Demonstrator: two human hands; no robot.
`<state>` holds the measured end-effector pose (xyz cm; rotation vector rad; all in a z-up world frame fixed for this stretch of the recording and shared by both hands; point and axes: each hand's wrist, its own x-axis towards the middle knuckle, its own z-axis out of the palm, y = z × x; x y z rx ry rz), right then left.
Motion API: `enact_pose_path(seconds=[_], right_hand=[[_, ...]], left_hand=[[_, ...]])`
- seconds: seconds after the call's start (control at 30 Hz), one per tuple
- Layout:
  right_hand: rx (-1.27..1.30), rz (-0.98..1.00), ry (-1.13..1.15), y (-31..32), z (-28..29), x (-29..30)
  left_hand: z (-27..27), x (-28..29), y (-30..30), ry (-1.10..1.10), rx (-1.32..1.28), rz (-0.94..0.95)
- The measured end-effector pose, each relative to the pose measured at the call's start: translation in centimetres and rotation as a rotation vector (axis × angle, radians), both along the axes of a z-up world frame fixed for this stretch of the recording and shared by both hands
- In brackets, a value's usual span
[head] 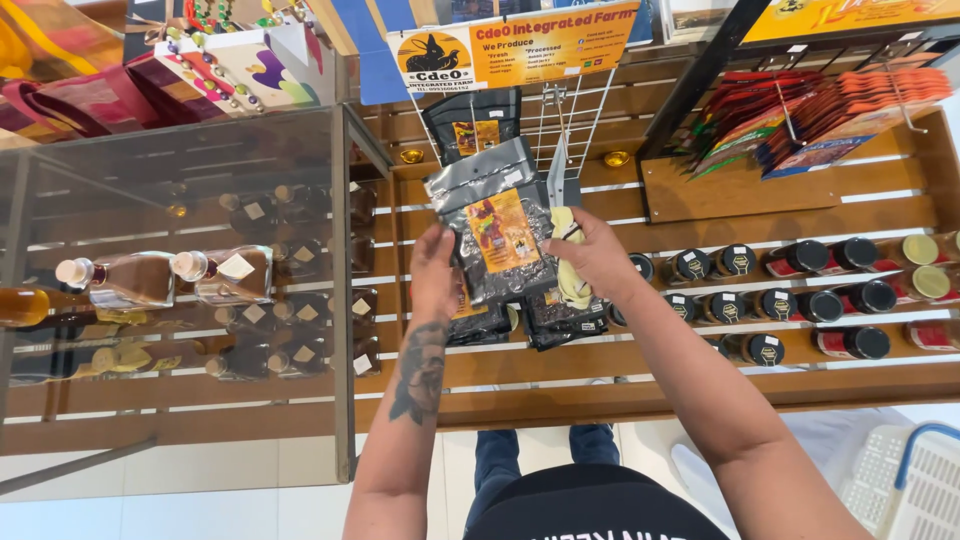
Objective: The person wipes several black packages with a cloth while they are on a display rack and then rearranges some of the packages.
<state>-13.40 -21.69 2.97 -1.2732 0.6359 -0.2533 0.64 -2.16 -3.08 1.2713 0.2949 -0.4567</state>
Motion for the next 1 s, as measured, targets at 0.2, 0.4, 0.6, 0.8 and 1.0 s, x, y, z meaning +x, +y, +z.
enact_pose_path(seconds=[0.2, 0.4, 0.6, 0.8, 1.0], right_hand=[[-0.326, 0.041, -0.02, 2.5, 1.8, 0.4], [-0.98, 0.292, -0.439, 8.6, 1.8, -0.7], [-1.081, 0.125, -0.362, 5.9, 0.8, 1.1], [-1.326, 0.165, -0.411, 8.5, 2.2, 1.7], [-1.134, 0.089, -0.35, 4.7, 2.6, 4.8]], left_hand=[[8.4, -3.8, -1.5, -0.309, 0.175, -0.361], [-0.6, -2.2, -2.0, 0.267, -0.561, -0.371], [6.0, -3.8, -0.5, 0.255, -0.454, -0.26], [0.9, -2.4, 0.4, 0.252, -0.471, -0.311], [2.7, -3.4, 1.4, 0.279, -0.368, -0.314]])
